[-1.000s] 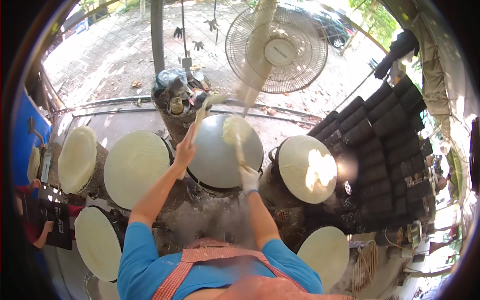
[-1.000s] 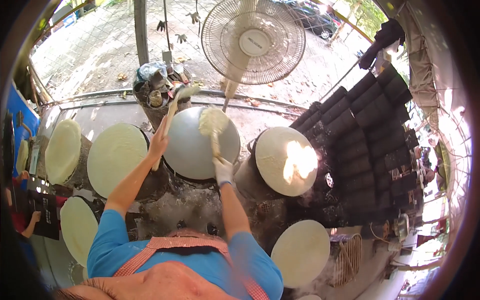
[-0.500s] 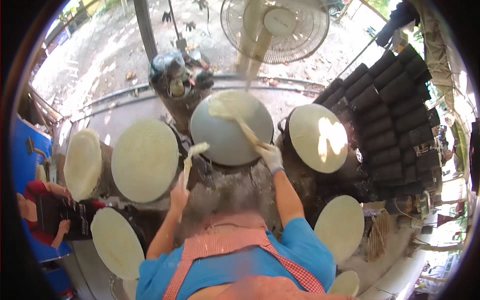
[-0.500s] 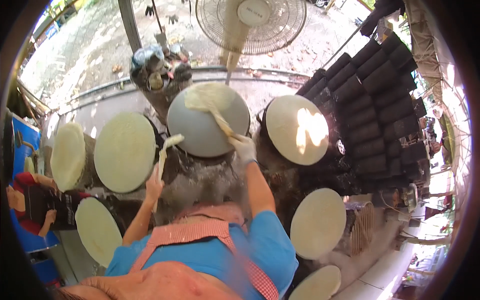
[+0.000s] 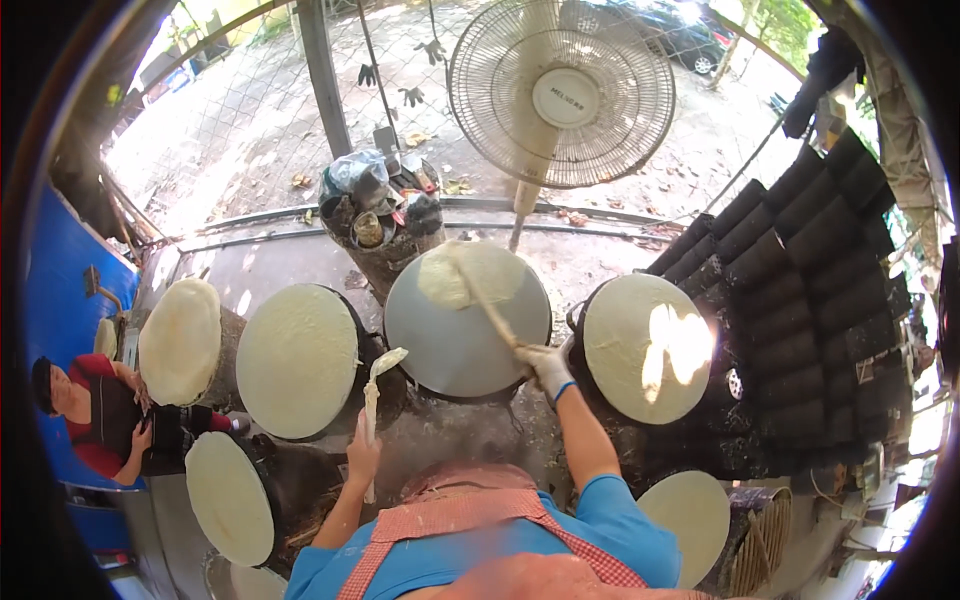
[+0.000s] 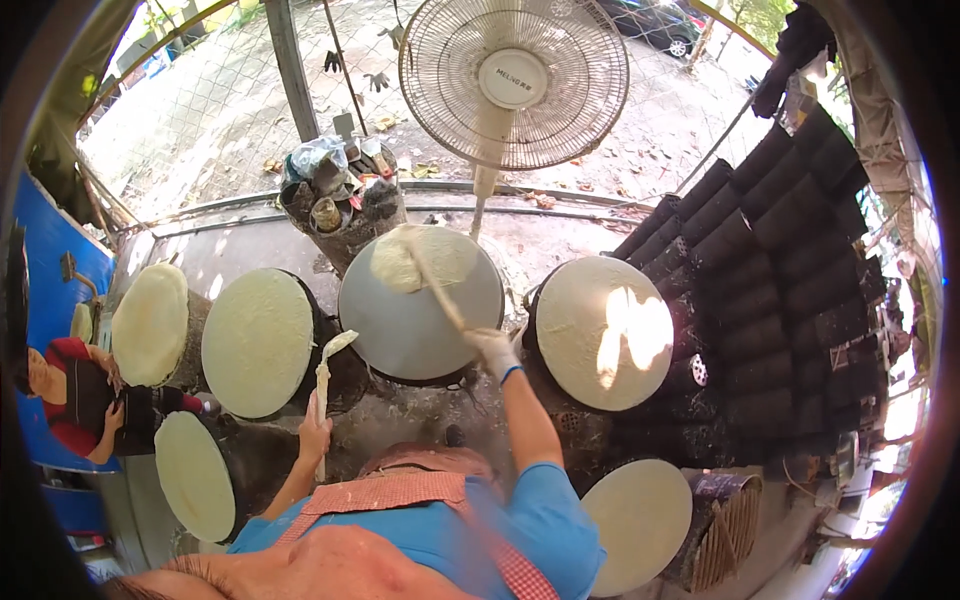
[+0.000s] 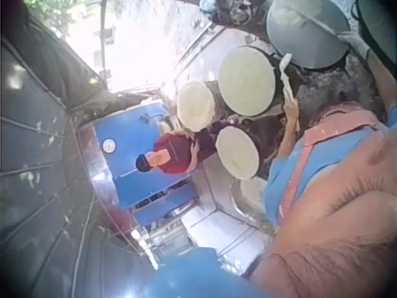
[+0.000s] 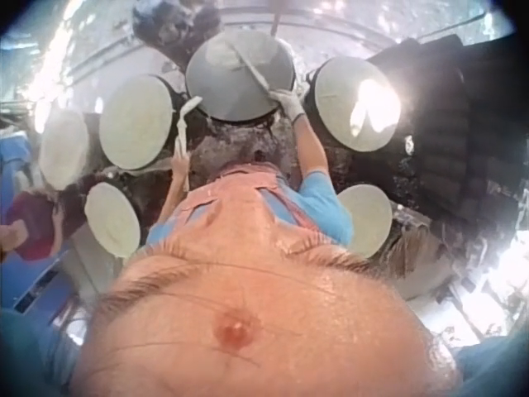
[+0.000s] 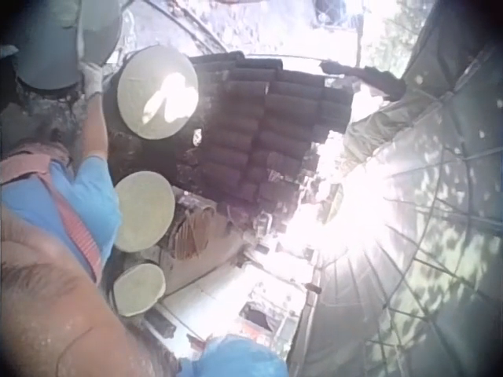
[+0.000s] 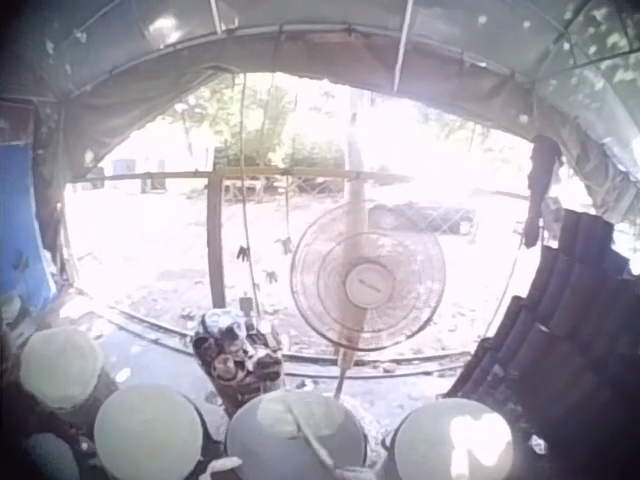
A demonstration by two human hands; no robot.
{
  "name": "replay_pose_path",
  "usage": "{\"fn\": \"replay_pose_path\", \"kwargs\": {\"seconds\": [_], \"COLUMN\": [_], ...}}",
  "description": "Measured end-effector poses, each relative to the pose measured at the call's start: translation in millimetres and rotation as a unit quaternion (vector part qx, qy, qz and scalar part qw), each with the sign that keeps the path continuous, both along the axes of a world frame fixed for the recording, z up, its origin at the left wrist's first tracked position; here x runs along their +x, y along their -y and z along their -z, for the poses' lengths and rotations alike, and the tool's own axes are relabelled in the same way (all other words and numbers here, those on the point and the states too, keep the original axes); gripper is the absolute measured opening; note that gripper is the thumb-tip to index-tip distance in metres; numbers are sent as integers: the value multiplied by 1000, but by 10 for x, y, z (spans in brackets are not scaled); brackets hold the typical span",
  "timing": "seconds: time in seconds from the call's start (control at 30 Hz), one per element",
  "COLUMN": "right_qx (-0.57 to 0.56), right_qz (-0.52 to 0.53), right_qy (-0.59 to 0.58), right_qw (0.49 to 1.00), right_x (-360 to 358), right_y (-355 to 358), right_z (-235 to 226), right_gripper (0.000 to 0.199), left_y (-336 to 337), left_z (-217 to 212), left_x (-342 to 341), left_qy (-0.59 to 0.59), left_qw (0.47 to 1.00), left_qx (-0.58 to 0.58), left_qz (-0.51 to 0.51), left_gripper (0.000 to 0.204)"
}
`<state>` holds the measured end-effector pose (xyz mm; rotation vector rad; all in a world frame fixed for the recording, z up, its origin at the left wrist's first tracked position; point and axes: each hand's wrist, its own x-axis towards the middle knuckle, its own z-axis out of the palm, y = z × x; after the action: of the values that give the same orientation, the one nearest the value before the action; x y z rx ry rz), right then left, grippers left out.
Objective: The person makes thin wrappers by scooping batter from a bowl, spreading it onto heated circular griddles using wooden tools, and peeling off the cooked wrappers to stack them.
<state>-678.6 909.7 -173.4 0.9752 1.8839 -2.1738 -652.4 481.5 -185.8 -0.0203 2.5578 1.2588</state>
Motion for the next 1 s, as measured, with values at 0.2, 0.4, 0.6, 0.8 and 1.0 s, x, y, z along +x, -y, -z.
{"fn": "replay_pose_path", "kwargs": {"seconds": [0.2,0.4,0.6,0.8,1.0], "right_qx": [-20,-59,-42,-57,-52], "right_qz": [-87,-107,-93,-220,-218], "right_qy": [-2,47,-3,44,45], "right_qw": [996,991,995,973,974], "right_x": [-93,-404,-542,-647,-923], "right_y": [-602,-322,-917,-664,-1020], "right_z": [35,-238,103,43,-56], "right_gripper": [27,26,30,32,28], "left_y": [-199,-202,-135,34,31], "left_z": [-108,-45,-196,20,-42], "left_x": [67,178,407,857,1264], "left_qy": [-82,-102,-60,87,56], "left_qw": [995,992,993,979,979], "left_qx": [-47,-70,-67,22,8], "left_qz": [-15,-30,-81,-182,-197], "left_gripper": [70,68,65,63,67]}}
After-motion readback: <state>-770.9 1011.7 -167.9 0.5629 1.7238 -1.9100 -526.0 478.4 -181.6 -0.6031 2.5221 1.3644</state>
